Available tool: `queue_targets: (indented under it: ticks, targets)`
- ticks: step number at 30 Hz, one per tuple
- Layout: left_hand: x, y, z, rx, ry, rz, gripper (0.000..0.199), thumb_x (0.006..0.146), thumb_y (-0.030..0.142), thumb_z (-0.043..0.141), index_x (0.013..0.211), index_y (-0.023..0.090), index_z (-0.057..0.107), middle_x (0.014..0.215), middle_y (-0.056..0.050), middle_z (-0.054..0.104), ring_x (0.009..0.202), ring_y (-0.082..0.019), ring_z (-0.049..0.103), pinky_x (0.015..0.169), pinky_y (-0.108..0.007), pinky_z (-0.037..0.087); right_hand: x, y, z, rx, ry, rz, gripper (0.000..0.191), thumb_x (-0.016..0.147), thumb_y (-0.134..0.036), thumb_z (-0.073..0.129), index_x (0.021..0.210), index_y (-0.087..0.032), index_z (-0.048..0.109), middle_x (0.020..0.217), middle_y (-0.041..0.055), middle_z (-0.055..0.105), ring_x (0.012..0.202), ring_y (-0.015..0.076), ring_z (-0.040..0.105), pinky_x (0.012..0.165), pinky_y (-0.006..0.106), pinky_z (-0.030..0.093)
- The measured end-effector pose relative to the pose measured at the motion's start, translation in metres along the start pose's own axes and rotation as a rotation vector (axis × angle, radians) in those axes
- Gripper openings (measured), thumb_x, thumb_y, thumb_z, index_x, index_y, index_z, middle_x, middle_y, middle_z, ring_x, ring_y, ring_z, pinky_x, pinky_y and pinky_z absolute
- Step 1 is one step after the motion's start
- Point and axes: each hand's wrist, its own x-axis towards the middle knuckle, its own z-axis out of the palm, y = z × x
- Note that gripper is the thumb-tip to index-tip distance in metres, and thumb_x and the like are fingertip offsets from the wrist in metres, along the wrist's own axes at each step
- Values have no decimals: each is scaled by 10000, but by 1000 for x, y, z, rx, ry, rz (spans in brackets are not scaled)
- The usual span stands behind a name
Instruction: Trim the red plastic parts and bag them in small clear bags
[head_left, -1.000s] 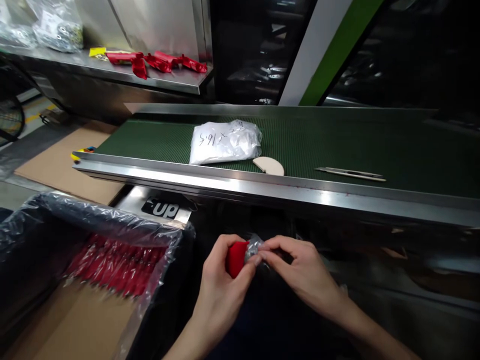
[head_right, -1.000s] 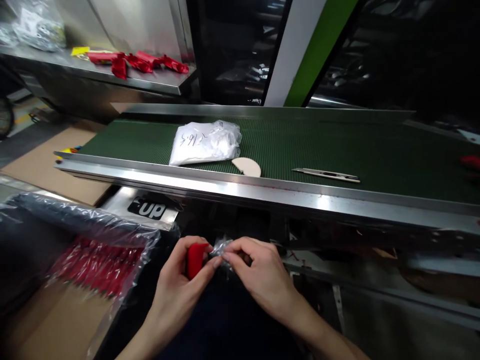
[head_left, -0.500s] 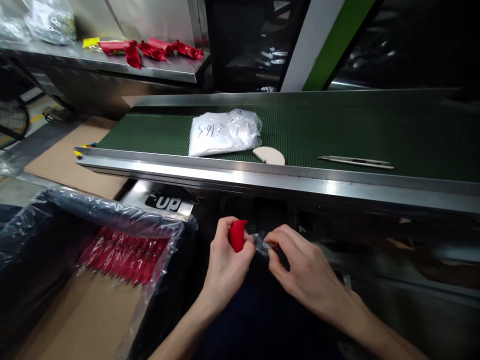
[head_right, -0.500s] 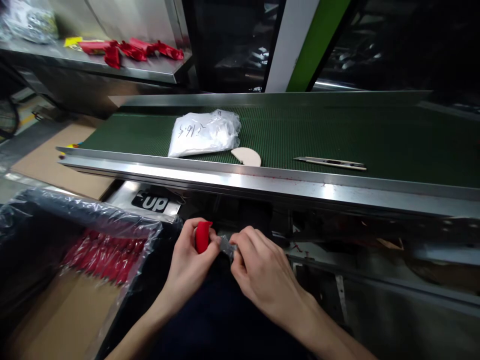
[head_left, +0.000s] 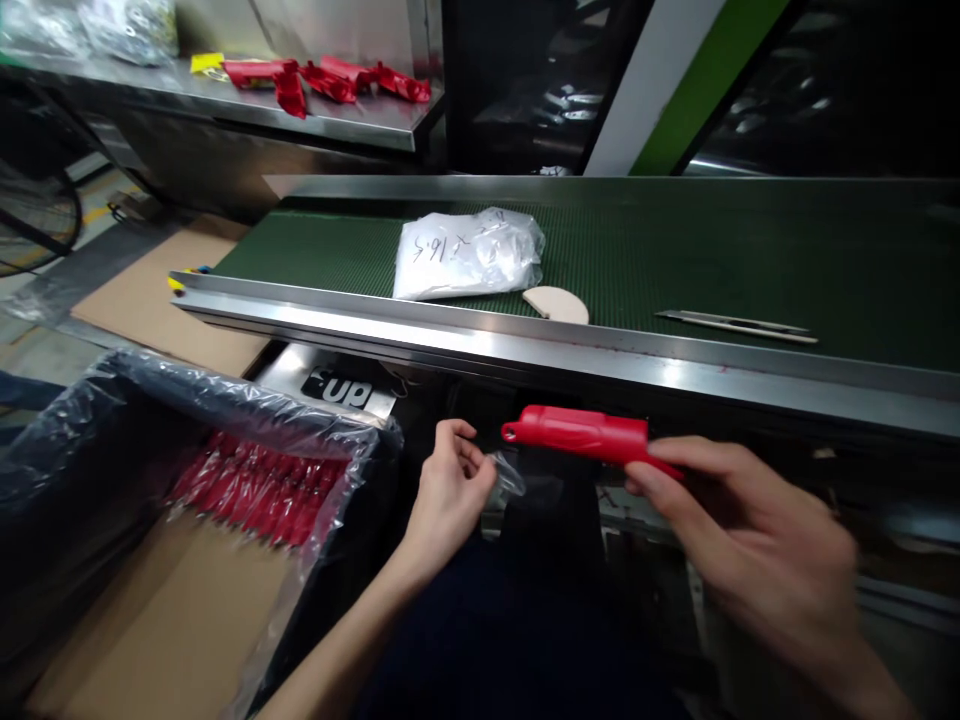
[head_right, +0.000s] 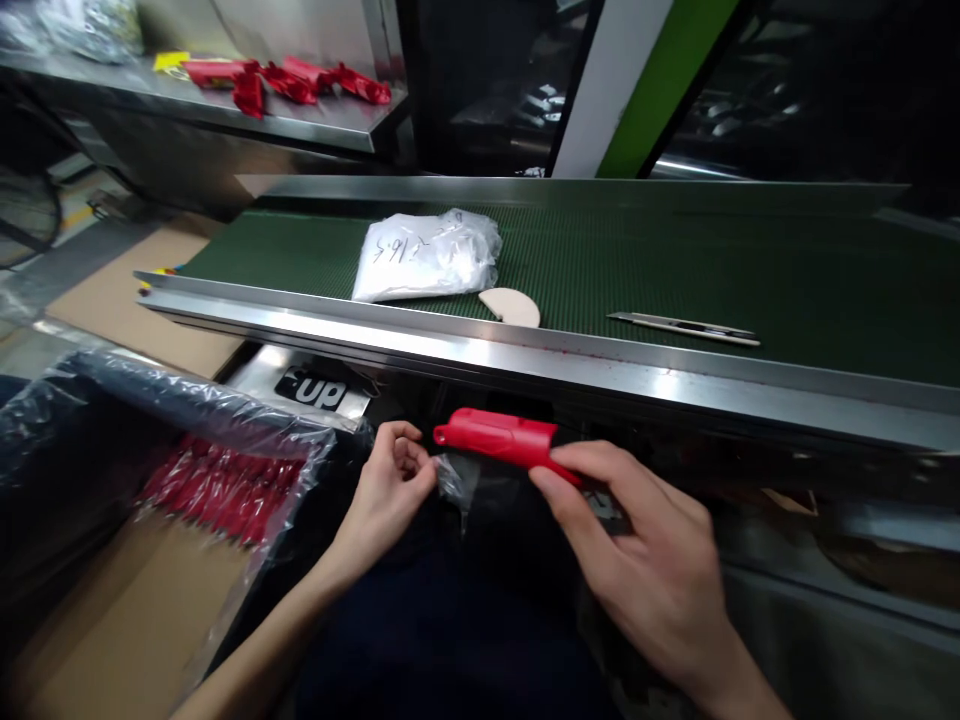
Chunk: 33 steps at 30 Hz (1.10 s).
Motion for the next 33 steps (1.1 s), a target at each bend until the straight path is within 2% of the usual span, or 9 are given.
queue_targets:
  ticks: [3, 7, 14, 20, 23, 26, 29, 31, 33]
  targets:
    - [8, -5, -7, -85, 7, -70, 135, 872, 296, 580, 850, 167, 546, 726, 2, 562, 655, -128, 530, 597, -223, 398, -16, 2, -8, -107, -14, -201, 212, 881, -185, 656, 1077, -266, 650, 987, 17, 693, 819, 157, 673, 801, 271, 543]
    - [4, -2, -6, -162, -35, -109, 181, 874, 329, 598, 823, 155, 604, 746, -15, 601, 664, -133, 540, 618, -235, 410, -28, 2, 1, -176, -85, -490, 427, 798, -6, 681, 1188, -166, 615, 973, 62, 697, 899, 169, 671, 861, 284, 542]
    - [-5, -3, -8, -209, -99, -92, 181, 901, 345, 593, 886, 179, 664, 781, -10, 633, 691, -144, 546, 625, -245, 420, -23, 14, 19, -83, -223, -606, 426, 792, 89, 603, 1197, -42, 610, 1079, 178, 647, 1038, 244, 610, 823, 379, 553]
    - [-13, -7, -8, -188, -40, 36, 127, 912, 268, 597, 844, 199, 679, 854, -15, 631, 784, -153, 575, 699, -252, 433, -12, 17, 20, -218, -451, -737, 304, 886, 12, 456, 1126, -56, 631, 1062, 158, 690, 939, 265, 630, 748, 436, 556]
    - [-21, -11, -3, -183, 43, 102, 115, 934, 234, 569, 877, 212, 667, 918, -20, 617, 850, -157, 580, 754, -258, 440, -15, 14, 30, -238, -376, -672, 269, 886, -3, 496, 1095, -84, 645, 1020, 133, 704, 891, 257, 649, 725, 426, 552]
    - [-33, -17, 3, -199, 143, 118, 110, 961, 224, 537, 963, 229, 647, 947, -19, 616, 860, -153, 580, 767, -260, 448, -27, 9, 50, -98, -150, -495, 244, 833, 3, 625, 1042, -122, 631, 911, 79, 697, 818, 193, 653, 737, 354, 553]
    - [-45, -21, 8, -224, 147, 148, 109, 962, 196, 527, 965, 224, 632, 938, -20, 621, 837, -151, 586, 752, -261, 464, -41, 3, 71, -27, 11, -373, 288, 821, 34, 632, 1064, -117, 597, 892, 76, 667, 807, 160, 645, 758, 303, 557]
    - [-50, -21, 9, -232, 119, 189, 111, 956, 171, 521, 932, 209, 622, 909, -22, 617, 804, -148, 584, 728, -259, 471, -46, 2, 79, 2, 29, -333, 304, 829, 47, 611, 1085, -115, 588, 925, 90, 657, 833, 159, 644, 770, 293, 560]
    - [-52, -21, 7, -226, 108, 228, 119, 952, 151, 511, 912, 198, 613, 883, -27, 603, 782, -145, 573, 714, -260, 471, -45, 5, 81, 34, -52, -350, 320, 838, 43, 595, 1101, -139, 602, 967, 91, 654, 883, 167, 642, 785, 299, 568]
